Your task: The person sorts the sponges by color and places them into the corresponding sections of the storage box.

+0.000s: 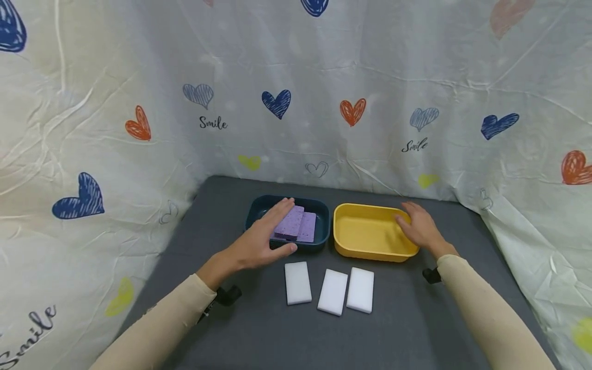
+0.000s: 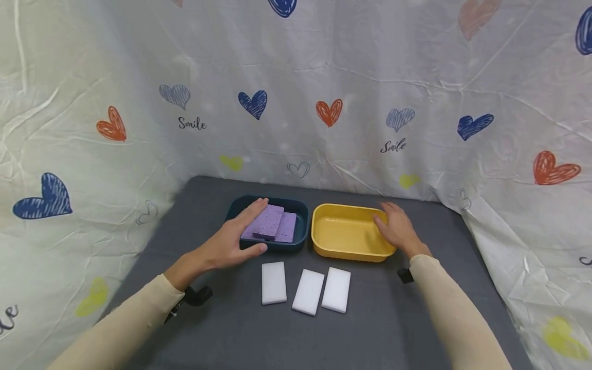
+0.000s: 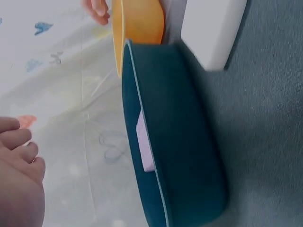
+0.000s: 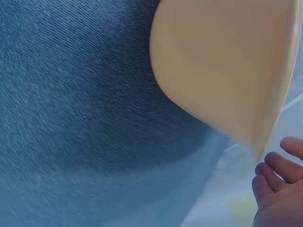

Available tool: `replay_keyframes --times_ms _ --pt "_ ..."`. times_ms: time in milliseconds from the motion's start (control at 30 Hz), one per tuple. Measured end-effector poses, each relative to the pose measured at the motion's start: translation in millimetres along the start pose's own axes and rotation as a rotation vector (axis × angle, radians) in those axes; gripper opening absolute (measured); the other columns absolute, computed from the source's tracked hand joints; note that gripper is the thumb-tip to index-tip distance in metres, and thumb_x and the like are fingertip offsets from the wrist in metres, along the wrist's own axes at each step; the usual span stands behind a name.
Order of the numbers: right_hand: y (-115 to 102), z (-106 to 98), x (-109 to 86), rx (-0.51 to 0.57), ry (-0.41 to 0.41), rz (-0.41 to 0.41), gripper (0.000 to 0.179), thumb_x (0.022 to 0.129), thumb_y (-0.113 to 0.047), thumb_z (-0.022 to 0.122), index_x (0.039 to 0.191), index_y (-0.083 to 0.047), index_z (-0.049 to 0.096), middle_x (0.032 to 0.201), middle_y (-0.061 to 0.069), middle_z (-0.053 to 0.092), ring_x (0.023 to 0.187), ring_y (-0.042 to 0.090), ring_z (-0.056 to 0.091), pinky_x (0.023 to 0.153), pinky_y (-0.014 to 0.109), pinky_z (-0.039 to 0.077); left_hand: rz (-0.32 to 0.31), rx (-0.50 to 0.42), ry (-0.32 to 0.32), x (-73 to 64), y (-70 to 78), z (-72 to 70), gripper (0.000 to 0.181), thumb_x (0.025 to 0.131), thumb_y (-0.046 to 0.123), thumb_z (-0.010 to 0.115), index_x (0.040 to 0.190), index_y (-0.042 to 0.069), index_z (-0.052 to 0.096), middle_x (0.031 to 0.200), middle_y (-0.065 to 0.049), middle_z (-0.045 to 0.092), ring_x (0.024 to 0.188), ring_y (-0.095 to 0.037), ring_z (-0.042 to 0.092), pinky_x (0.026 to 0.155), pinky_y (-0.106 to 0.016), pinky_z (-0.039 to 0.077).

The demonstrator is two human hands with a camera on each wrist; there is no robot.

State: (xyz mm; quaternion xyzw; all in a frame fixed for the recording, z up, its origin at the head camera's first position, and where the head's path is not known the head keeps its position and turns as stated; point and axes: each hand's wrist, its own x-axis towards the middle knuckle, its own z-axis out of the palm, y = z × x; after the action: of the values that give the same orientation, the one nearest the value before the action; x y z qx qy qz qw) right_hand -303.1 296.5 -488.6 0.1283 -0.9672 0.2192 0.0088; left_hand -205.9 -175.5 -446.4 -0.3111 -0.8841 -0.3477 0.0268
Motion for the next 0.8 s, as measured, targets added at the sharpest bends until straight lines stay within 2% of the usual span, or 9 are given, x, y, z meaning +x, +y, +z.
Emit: replay_keyframes --times_ms 200,367,467,667,800 --pt "5.6 8.8 -6.8 0.067 0.008 0.050 0.063 0.116 -0.028 0.046 0.163 0.012 0.038 0.167 0.038 0.040 0.154 0.057 0.038 0.127 0.071 0.031 0.063 0.035 -0.128 -3.6 9.5 17.2 0.103 0.099 0.057 0.073 0.177 0.020 0.018 0.185 0.000 0.018 0.171 -0.026 0.019 0.136 -0.060 0.023" --pt "8.1 17.0 -7.7 0.113 0.032 0.080 0.062 0.116 -0.024 0.044 0.166 0.011 0.033 0.168 0.038 0.038 0.155 0.057 0.038 0.127 0.071 0.032 0.108 0.070 -0.210 -7.7 10.7 29.6 0.102 0.098 0.058 0.074 0.177 0.018 0.023 0.184 0.001 0.022 0.170 -0.022 0.024 0.136 -0.053 0.027" --pt "8.7 21.3 -8.9 0.135 0.055 0.089 0.060 0.115 -0.020 0.042 0.166 0.010 0.033 0.168 0.037 0.038 0.155 0.056 0.039 0.127 0.070 0.032 0.115 0.064 -0.252 -11.4 9.9 36.6 0.102 0.098 0.060 0.075 0.176 0.016 0.026 0.183 -0.001 0.025 0.169 -0.022 0.026 0.136 -0.052 0.029" --pt "8.4 25.8 -11.7 0.193 0.094 0.114 0.057 0.113 -0.010 0.036 0.166 0.010 0.034 0.168 0.036 0.040 0.151 0.054 0.045 0.123 0.067 0.040 0.069 0.052 -0.325 -17.6 8.1 50.6 0.104 0.095 0.066 0.075 0.175 0.017 0.029 0.183 -0.002 0.027 0.169 -0.020 0.026 0.135 -0.052 0.030" --pt "9.1 27.5 -13.0 0.253 0.102 0.163 0.057 0.113 -0.010 0.032 0.167 0.007 0.034 0.169 0.034 0.040 0.152 0.052 0.046 0.124 0.066 0.040 0.024 0.073 -0.372 -22.3 5.1 59.7 0.105 0.095 0.065 0.076 0.175 0.015 0.030 0.183 -0.003 0.028 0.169 -0.021 0.026 0.135 -0.051 0.029"
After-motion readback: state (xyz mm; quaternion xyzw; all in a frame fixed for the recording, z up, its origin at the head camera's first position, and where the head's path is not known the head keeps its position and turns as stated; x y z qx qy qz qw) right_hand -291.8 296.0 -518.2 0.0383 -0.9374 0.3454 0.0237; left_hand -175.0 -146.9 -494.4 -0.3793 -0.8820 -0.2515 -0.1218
